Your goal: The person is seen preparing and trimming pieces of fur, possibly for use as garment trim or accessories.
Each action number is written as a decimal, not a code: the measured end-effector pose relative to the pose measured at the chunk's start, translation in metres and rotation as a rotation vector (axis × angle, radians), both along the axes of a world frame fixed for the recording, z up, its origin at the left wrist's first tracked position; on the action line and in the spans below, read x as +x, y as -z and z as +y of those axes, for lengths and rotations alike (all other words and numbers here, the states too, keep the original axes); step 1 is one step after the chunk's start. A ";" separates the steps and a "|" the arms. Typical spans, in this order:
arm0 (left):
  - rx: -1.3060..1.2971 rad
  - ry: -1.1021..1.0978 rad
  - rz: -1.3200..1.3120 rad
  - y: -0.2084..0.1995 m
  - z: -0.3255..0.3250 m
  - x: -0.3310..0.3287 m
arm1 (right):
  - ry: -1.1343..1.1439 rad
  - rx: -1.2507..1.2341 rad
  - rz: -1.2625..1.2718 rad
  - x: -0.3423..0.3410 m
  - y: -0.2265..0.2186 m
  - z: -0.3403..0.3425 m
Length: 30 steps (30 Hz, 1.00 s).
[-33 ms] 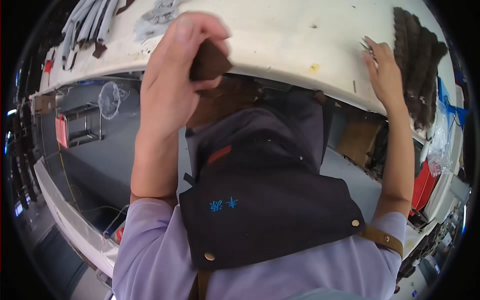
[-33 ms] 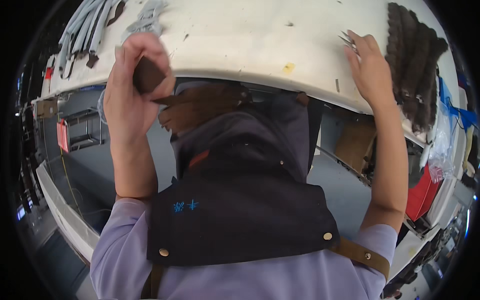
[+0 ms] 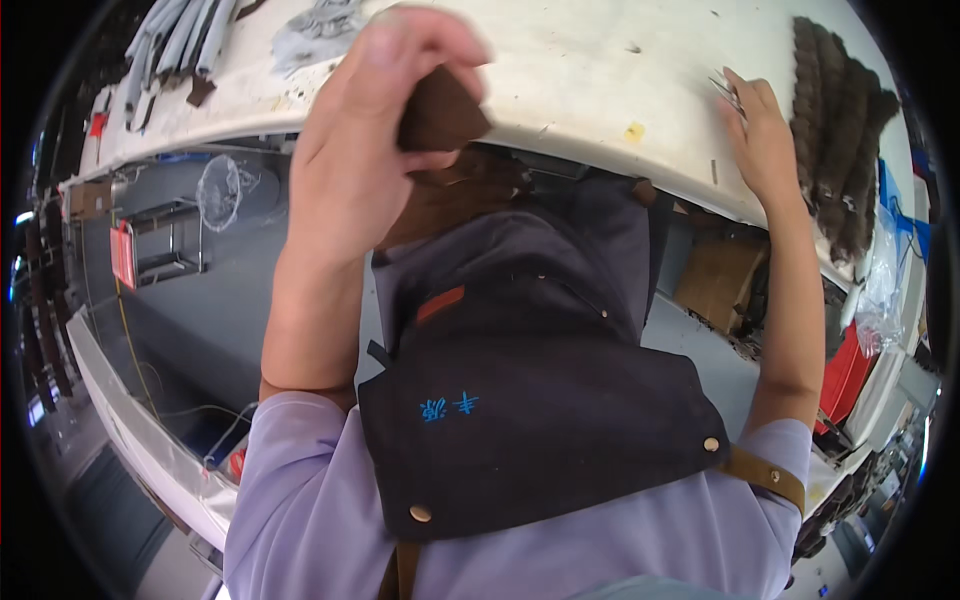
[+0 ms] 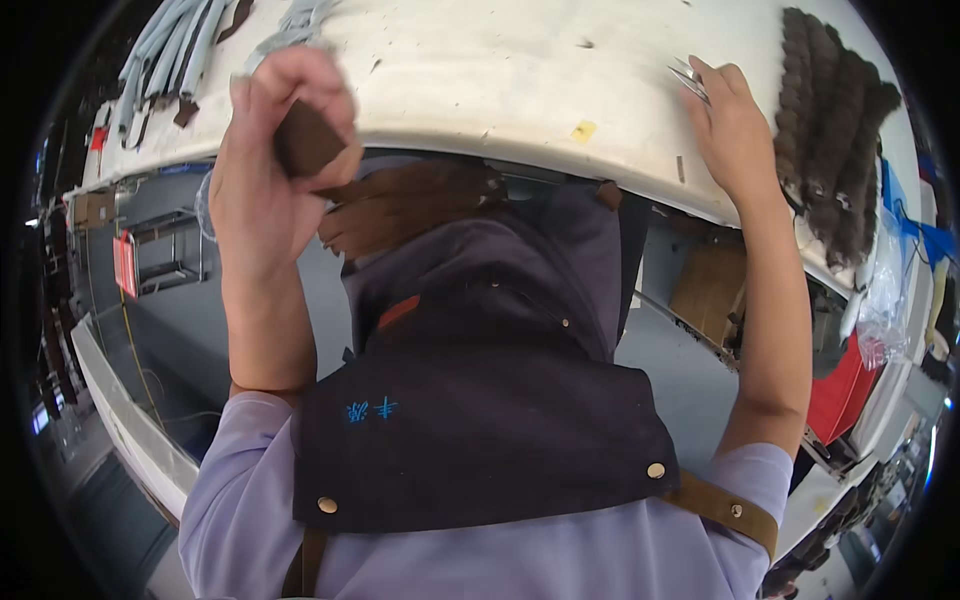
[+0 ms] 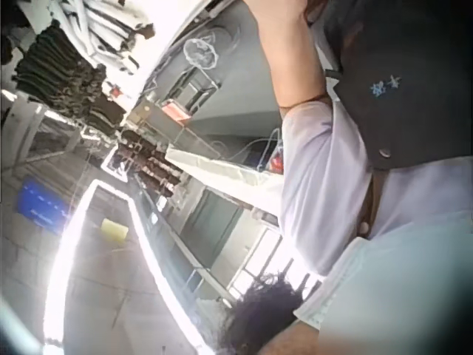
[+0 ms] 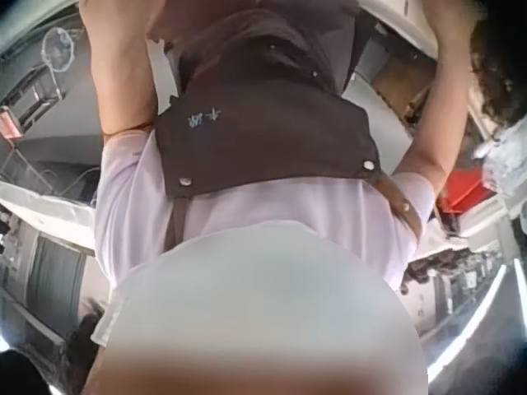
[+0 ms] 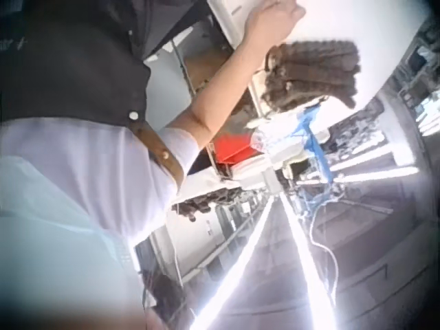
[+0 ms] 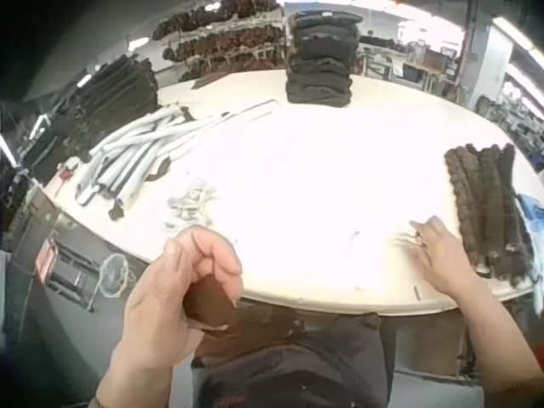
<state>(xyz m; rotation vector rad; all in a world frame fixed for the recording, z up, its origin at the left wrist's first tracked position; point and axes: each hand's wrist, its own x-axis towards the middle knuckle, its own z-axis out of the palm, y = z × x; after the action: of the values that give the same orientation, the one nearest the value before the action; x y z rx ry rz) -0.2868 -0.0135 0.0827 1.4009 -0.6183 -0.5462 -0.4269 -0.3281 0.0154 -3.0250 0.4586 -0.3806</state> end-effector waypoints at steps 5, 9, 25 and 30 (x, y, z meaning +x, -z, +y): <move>0.161 0.085 -0.186 -0.002 -0.010 -0.012 | -0.095 -0.153 -0.238 0.033 0.001 0.034; 0.075 0.283 -0.129 0.013 -0.005 -0.022 | -0.437 0.915 -0.421 0.023 -0.041 0.162; 0.371 0.160 -0.083 -0.017 0.137 0.058 | -0.027 0.751 -0.833 -0.038 -0.054 0.083; 1.187 0.072 -0.447 0.032 0.188 0.068 | -0.114 0.751 -0.198 -0.043 0.031 0.149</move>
<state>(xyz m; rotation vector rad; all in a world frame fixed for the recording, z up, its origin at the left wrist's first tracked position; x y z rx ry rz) -0.2190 0.1742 0.0504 2.6765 -0.7266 -0.6983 -0.4697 -0.1787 -0.0154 -2.2484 0.3162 -0.3842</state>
